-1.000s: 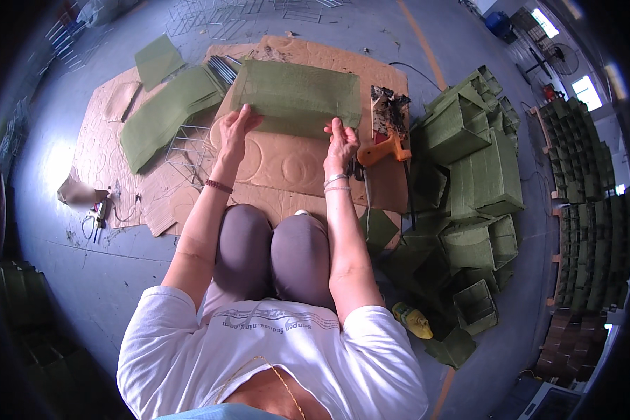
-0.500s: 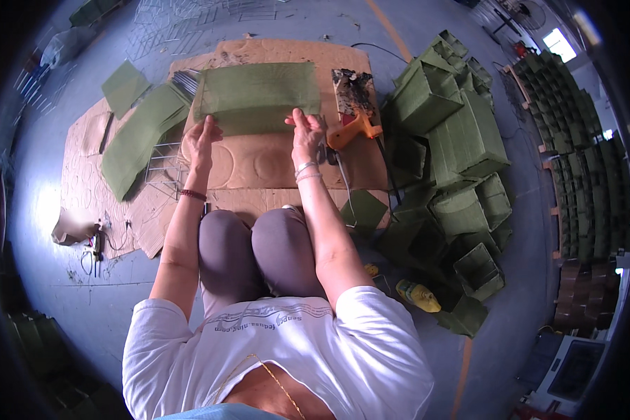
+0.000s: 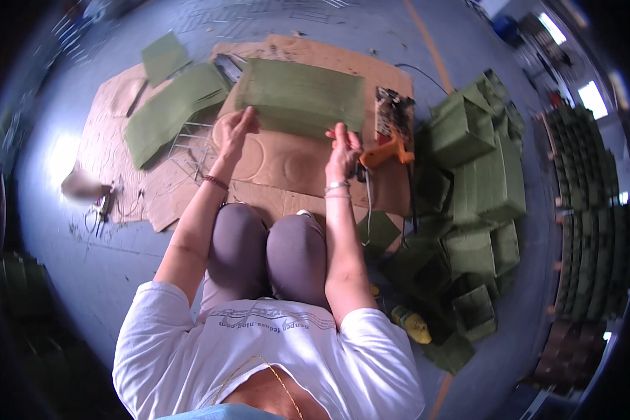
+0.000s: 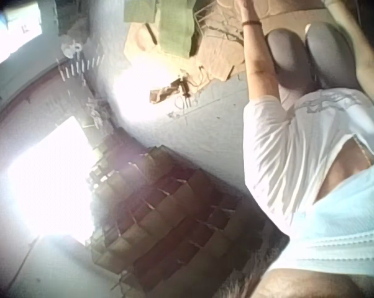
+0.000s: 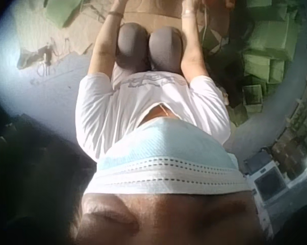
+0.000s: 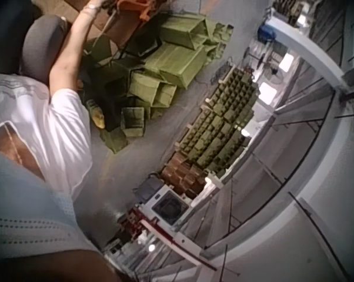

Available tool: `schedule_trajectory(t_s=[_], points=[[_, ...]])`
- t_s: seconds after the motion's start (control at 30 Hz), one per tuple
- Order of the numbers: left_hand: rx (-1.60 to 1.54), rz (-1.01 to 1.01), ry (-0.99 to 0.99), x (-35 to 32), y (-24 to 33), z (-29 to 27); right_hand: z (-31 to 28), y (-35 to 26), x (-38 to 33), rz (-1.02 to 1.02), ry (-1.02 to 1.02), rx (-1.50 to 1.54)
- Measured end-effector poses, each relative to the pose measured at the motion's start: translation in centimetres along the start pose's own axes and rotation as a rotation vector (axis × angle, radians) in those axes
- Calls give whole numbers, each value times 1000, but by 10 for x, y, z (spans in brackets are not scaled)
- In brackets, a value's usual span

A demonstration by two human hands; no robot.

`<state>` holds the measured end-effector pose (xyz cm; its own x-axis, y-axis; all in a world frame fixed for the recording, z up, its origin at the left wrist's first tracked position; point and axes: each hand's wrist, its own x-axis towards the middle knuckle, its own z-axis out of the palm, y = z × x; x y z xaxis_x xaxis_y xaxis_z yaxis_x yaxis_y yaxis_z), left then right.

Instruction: Attaching green mesh sheets to metal wire frames using a hot glue gun to assemble products.

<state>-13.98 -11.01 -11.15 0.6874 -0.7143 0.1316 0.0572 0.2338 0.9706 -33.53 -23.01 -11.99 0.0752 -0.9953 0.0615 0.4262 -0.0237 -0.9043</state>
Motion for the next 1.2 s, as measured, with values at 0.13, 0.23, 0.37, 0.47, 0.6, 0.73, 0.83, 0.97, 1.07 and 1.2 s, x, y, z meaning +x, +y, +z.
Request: schedule_trajectory(t_s=[0.13,0.23,0.37,0.47,0.6,0.73,0.83,0.97,1.07,1.2], points=[[-15,-21,18,-2,3,-4,2,6,2,34,32,-23],[-111,-54,13,0,-2,-9,5,8,0,48,16,-36],[-123,-66,-26,6,-7,-5,1,3,5,53,2,-21],[8,66,24,9,-12,-4,4,2,5,65,-5,21],[76,16,64,8,-4,-5,11,-1,2,45,-12,30],[116,-8,2,8,1,-11,9,-6,-1,62,-16,51],[113,-21,-6,3,8,-6,5,-4,0,94,-95,-4],[69,-97,-13,0,21,-1,4,-4,2,62,-6,67],[109,-103,0,4,27,-6,6,-2,1,68,-1,44],[61,-98,31,4,22,-11,2,-1,1,129,-36,-35]])
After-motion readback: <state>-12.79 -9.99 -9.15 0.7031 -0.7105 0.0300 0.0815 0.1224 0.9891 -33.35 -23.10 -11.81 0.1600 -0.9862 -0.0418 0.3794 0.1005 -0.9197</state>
